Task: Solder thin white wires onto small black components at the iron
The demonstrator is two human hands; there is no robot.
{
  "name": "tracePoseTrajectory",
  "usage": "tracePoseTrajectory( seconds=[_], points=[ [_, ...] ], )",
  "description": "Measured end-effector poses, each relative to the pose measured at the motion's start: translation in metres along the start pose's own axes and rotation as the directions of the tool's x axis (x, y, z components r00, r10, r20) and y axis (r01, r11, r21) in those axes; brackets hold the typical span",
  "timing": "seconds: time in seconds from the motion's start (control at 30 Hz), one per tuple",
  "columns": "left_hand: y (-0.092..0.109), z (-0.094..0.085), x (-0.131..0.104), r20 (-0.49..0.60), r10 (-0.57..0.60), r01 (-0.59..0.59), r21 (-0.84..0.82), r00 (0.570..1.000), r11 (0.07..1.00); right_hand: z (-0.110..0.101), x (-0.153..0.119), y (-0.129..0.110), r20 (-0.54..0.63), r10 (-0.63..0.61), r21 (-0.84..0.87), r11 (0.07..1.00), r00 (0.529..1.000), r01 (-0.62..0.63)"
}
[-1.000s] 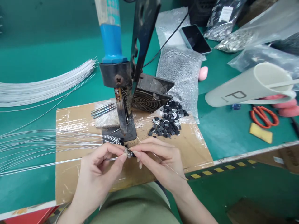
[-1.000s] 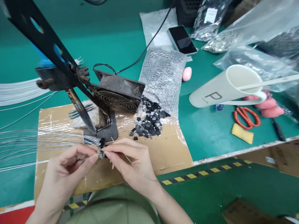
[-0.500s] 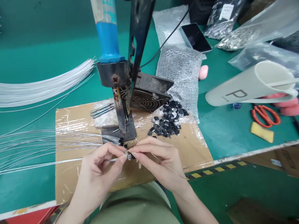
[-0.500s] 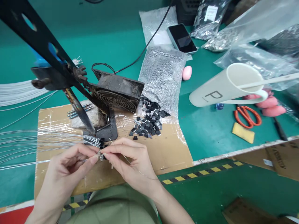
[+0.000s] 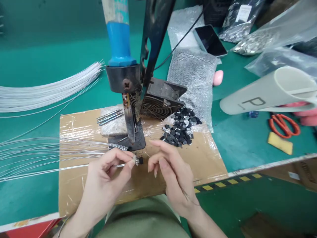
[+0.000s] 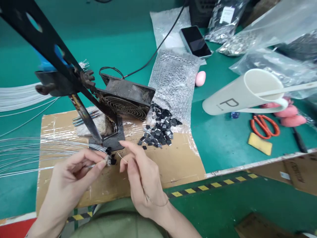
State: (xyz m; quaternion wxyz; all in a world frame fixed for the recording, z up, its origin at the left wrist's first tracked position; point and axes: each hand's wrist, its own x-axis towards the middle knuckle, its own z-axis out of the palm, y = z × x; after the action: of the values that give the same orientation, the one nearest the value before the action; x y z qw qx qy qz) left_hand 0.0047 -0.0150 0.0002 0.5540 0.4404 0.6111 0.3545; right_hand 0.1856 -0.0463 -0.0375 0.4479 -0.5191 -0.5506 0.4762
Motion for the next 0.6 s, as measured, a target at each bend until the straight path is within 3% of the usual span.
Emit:
tracePoseTrajectory(
  seconds=[0.1, 0.23, 0.37, 0.6],
  points=[
    [-0.005, -0.005, 0.005, 0.030, 0.049, -0.050, 0.032, 0.998, 0.998, 0.001, 0.000, -0.002, -0.043, -0.015, -0.053, 0.999, 0.999, 0.013],
    [-0.006, -0.009, 0.008, -0.002, 0.081, -0.080, 0.059, 0.997, 0.995, 0.001, 0.006, -0.007, -0.076, -0.142, -0.174, 0.976, 0.987, 0.127],
    [-0.002, -0.008, 0.010, -0.013, 0.101, -0.100, 0.066, 0.995, 0.993, 0.004, 0.012, -0.012, -0.070, -0.199, -0.149, 0.971, 0.977, 0.187],
    [0.001, -0.008, 0.018, -0.003, 0.136, -0.135, 0.077, 0.991, 0.988, 0.011, 0.013, -0.010, -0.098, -0.100, 0.026, 0.994, 0.990, 0.102]
  ],
)
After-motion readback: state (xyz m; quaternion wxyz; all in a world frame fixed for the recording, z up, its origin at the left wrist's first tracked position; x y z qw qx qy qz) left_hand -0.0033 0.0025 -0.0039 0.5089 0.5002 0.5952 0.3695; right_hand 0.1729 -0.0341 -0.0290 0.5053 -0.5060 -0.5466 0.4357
